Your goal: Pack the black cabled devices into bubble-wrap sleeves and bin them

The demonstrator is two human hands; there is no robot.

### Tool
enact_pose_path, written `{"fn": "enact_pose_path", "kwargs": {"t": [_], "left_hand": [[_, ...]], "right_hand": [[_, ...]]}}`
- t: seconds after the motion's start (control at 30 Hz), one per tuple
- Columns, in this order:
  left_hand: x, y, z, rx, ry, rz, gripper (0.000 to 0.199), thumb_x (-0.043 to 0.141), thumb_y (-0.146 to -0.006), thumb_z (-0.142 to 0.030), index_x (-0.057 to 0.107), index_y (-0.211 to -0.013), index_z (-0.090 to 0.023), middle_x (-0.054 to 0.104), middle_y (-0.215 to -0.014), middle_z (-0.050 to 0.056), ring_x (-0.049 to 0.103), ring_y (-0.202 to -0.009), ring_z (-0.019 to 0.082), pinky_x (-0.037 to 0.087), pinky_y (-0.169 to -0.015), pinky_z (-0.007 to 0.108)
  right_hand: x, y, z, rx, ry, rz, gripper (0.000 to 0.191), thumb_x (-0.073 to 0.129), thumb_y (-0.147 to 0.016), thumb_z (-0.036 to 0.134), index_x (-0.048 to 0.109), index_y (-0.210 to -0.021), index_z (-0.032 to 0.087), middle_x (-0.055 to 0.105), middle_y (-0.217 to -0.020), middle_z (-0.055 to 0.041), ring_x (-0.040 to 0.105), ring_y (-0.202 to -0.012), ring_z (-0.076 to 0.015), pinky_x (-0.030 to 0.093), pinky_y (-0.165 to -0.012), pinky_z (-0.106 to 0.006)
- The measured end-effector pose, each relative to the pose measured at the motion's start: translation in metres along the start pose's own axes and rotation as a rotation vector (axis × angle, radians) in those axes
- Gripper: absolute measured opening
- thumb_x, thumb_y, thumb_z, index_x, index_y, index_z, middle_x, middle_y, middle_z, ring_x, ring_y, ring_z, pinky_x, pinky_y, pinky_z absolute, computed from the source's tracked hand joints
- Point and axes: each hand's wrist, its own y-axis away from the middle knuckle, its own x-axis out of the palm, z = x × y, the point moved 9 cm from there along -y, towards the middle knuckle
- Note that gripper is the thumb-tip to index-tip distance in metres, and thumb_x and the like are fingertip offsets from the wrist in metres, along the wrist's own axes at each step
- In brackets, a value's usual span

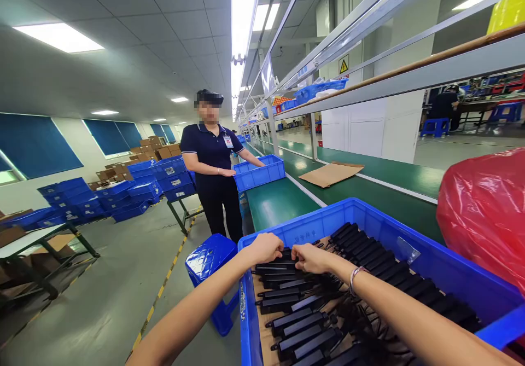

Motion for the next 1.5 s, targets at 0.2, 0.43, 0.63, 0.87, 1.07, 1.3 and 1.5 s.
{"fn": "enact_pose_path", "kwargs": {"t": [0.2, 0.43, 0.63, 0.87, 1.07, 1.3, 1.5], "left_hand": [[-0.014, -0.022, -0.009, 0.014, 0.024, -0.054, 0.022, 0.063, -0.100, -0.033, 0.068, -0.112, -0.015, 0.070, -0.117, 0.008, 0.068, -0.108, 0.023, 0.057, -0.097, 0.047], [0.002, -0.085, -0.077, 0.073, 0.093, 0.017, 0.026, 0.064, -0.098, -0.033, 0.066, -0.117, -0.016, 0.068, -0.123, 0.009, 0.066, -0.110, 0.024, 0.057, -0.096, 0.047], [0.027, -0.107, -0.086, -0.002, 0.265, 0.067, 0.028, 0.067, -0.097, -0.033, 0.065, -0.119, -0.016, 0.067, -0.122, 0.009, 0.067, -0.107, 0.024, 0.059, -0.092, 0.045], [0.043, -0.106, -0.066, -0.064, 0.550, 0.128, 0.025, 0.061, -0.101, -0.033, 0.064, -0.116, -0.014, 0.069, -0.099, 0.004, 0.068, -0.075, 0.014, 0.060, -0.065, 0.028], [0.050, -0.114, -0.074, -0.062, 0.670, 0.119, 0.021, 0.066, -0.098, -0.030, 0.066, -0.112, -0.014, 0.069, -0.102, 0.005, 0.068, -0.082, 0.015, 0.061, -0.071, 0.032], [0.055, -0.122, -0.069, -0.092, 0.930, 0.127, 0.020, 0.063, -0.100, -0.029, 0.064, -0.113, -0.013, 0.068, -0.089, 0.001, 0.064, -0.066, 0.011, 0.057, -0.058, 0.024], [0.047, -0.111, -0.057, 0.007, 1.238, 0.091, 0.011, 0.061, -0.099, -0.013, 0.063, -0.109, -0.012, 0.065, -0.078, -0.003, 0.068, -0.066, 0.011, 0.061, -0.065, 0.026]], "right_hand": [[-0.092, 0.028, -0.050, 0.125, -0.028, -0.216, 0.025, 0.063, -0.102, 0.040, 0.068, -0.110, 0.016, 0.070, -0.106, -0.0041, 0.069, -0.089, -0.0185, 0.059, -0.081, -0.038], [-0.105, 0.037, -0.090, 0.258, -0.073, -0.297, 0.026, 0.063, -0.102, 0.039, 0.065, -0.116, 0.017, 0.069, -0.105, -0.0044, 0.068, -0.082, -0.0160, 0.060, -0.074, -0.034], [-0.100, 0.034, -0.091, 0.242, -0.076, -0.277, 0.023, 0.066, -0.100, 0.037, 0.067, -0.113, 0.017, 0.069, -0.112, -0.0056, 0.068, -0.094, -0.0193, 0.059, -0.082, -0.038], [-0.089, 0.032, -0.089, 0.256, -0.134, -0.215, 0.024, 0.065, -0.101, 0.038, 0.067, -0.111, 0.016, 0.070, -0.103, -0.0038, 0.069, -0.082, -0.0158, 0.060, -0.074, -0.034], [-0.088, 0.031, -0.090, 0.268, -0.128, -0.208, 0.023, 0.065, -0.101, 0.038, 0.067, -0.110, 0.016, 0.070, -0.103, -0.0037, 0.068, -0.083, -0.0160, 0.060, -0.075, -0.034], [-0.097, 0.031, -0.092, 0.241, -0.114, -0.266, 0.024, 0.064, -0.101, 0.039, 0.067, -0.109, 0.016, 0.070, -0.103, -0.0037, 0.068, -0.084, -0.0164, 0.060, -0.076, -0.034], [-0.095, 0.026, -0.081, 0.162, -0.130, -0.278, 0.025, 0.065, -0.101, 0.039, 0.068, -0.107, 0.016, 0.070, -0.103, -0.0035, 0.069, -0.086, -0.0176, 0.059, -0.078, -0.036]]}}
